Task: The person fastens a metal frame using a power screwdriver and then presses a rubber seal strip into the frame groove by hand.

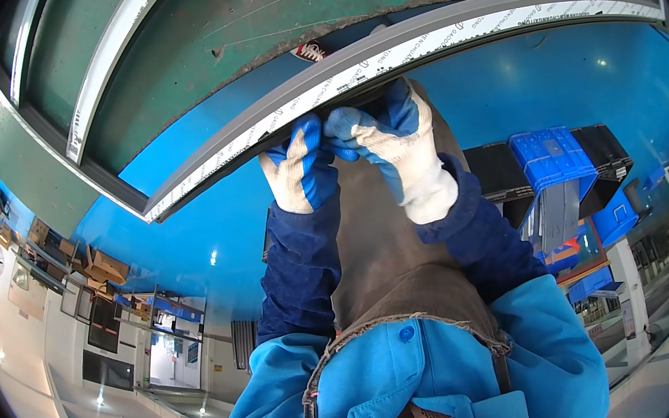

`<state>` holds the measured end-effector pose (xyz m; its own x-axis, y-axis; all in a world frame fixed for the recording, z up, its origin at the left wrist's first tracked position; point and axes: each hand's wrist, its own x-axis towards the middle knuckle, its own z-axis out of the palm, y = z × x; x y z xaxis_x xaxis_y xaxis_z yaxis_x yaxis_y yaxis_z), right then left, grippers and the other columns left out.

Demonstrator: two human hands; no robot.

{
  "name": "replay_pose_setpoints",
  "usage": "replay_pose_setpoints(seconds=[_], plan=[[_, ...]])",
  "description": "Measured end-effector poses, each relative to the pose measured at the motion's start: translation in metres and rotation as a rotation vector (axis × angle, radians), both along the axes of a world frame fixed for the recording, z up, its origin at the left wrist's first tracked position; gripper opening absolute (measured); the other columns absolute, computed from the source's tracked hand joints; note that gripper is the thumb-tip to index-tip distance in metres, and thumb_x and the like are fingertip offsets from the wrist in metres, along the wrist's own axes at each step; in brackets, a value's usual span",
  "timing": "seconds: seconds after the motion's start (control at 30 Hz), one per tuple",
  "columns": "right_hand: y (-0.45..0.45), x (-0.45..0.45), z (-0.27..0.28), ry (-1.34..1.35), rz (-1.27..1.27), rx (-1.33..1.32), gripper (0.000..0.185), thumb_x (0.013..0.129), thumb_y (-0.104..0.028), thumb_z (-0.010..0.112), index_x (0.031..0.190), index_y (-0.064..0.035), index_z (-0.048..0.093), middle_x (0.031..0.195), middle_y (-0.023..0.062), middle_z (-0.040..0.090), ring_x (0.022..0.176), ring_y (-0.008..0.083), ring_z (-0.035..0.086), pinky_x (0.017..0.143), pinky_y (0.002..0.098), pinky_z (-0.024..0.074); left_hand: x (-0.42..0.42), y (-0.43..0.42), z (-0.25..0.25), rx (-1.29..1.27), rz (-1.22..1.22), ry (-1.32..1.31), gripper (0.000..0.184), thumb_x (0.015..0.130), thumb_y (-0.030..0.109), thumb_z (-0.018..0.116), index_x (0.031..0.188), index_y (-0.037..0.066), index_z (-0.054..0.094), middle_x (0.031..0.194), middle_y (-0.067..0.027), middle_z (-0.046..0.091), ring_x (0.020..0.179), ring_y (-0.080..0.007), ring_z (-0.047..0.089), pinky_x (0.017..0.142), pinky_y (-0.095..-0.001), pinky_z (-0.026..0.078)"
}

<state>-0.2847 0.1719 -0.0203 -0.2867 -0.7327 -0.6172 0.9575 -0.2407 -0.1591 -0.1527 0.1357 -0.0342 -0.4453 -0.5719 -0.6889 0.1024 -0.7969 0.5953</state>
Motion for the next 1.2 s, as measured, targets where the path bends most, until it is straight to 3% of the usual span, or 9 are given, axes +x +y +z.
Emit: replay_pose_setpoints(seconds=[0.07,0.27,0.47,0.67,0.77,0.9,1.0,1.07,1.2], plan=[[0.004,0.007,-0.004,0.033,-0.021,-0.036,0.023,0.074,0.011,0.056,0.095,0.0003,0.053,0.070,0.0069,0.056,0.058,0.0121,0.050,0.053,0.0239,0.0446,-0.001,0.007,-0.002,-0.111,-0.019,-0.131,0.033,0.084,0.019,0.056,0.109,-0.003,0.054,0.100,-0.0197,0.060,0.082,-0.0319,0.061,0.071,-0.0374,0.048],[-0.004,0.033,-0.011,1.019,0.099,0.509,0.021,0.080,0.005,0.048,0.101,-0.0012,0.051,0.070,0.0042,0.051,0.058,0.0085,0.044,0.052,0.0196,0.0391,-0.011,0.022,-0.014,-0.446,-0.055,-0.422,0.034,0.081,0.016,0.058,0.110,-0.002,0.053,0.103,-0.0155,0.060,0.084,-0.0284,0.060,0.077,-0.0356,0.044],[0.000,0.027,-0.001,0.657,0.089,0.442,0.017,0.082,0.002,0.047,0.098,-0.0003,0.050,0.070,0.0040,0.050,0.057,0.0086,0.043,0.051,0.0186,0.0381,-0.004,0.005,-0.006,-0.019,0.100,-0.184,0.036,0.078,0.013,0.060,0.111,0.000,0.052,0.105,-0.0113,0.059,0.087,-0.0248,0.058,0.083,-0.0338,0.040],[-0.009,0.042,-0.009,0.980,0.174,0.516,0.014,0.083,-0.002,0.045,0.096,0.0005,0.050,0.070,0.0038,0.049,0.056,0.0087,0.042,0.051,0.0176,0.0371,0.005,0.027,-0.019,-0.470,0.050,-0.493,0.039,0.075,0.010,0.063,0.112,0.002,0.052,0.108,-0.0071,0.059,0.089,-0.0212,0.057,0.089,-0.0320,0.036],[-0.013,0.045,-0.011,1.131,0.180,0.583,0.014,0.083,-0.003,0.044,0.095,0.0009,0.049,0.069,0.0037,0.048,0.055,0.0088,0.041,0.050,0.0171,0.0366,-0.004,0.025,-0.012,-0.504,0.077,-0.512,0.041,0.074,0.008,0.064,0.112,0.003,0.051,0.109,-0.0050,0.059,0.090,-0.0194,0.057,0.092,-0.0311,0.034],[-0.011,0.041,-0.010,0.642,0.125,0.493,0.013,0.084,-0.005,0.043,0.094,0.0014,0.049,0.069,0.0035,0.047,0.055,0.0088,0.040,0.050,0.0164,0.0359,-0.014,-0.001,0.014,-0.116,0.279,-0.320,0.037,0.073,0.005,0.062,0.109,0.003,0.052,0.105,-0.0064,0.059,0.085,-0.0192,0.056,0.087,-0.0311,0.039],[-0.018,0.038,-0.002,-0.275,-0.059,0.301,0.021,0.077,0.002,0.053,0.097,0.0036,0.050,0.078,0.0088,0.057,0.062,0.0111,0.050,0.055,0.0180,0.0429,-0.004,-0.002,0.022,-0.059,0.374,-0.414,0.036,0.071,0.004,0.062,0.105,0.003,0.052,0.103,-0.0078,0.059,0.084,-0.0210,0.056,0.084,-0.0323,0.040],[-0.019,0.042,-0.002,-0.619,-0.127,0.229,0.028,0.073,0.006,0.059,0.099,0.0047,0.051,0.082,0.0115,0.062,0.065,0.0123,0.055,0.058,0.0189,0.0466,0.002,0.007,0.010,-0.176,0.332,-0.501,0.036,0.071,0.004,0.062,0.105,0.003,0.053,0.103,-0.0084,0.059,0.085,-0.0218,0.055,0.084,-0.0326,0.040],[-0.018,0.060,0.000,0.782,0.329,0.546,0.030,0.072,0.009,0.057,0.101,0.0040,0.049,0.083,0.0124,0.061,0.062,0.0130,0.056,0.057,0.0188,0.0470,0.009,0.015,-0.003,-0.297,0.246,-0.511,0.036,0.070,0.003,0.061,0.106,0.003,0.054,0.103,-0.0096,0.058,0.086,-0.0234,0.054,0.082,-0.0331,0.041]])
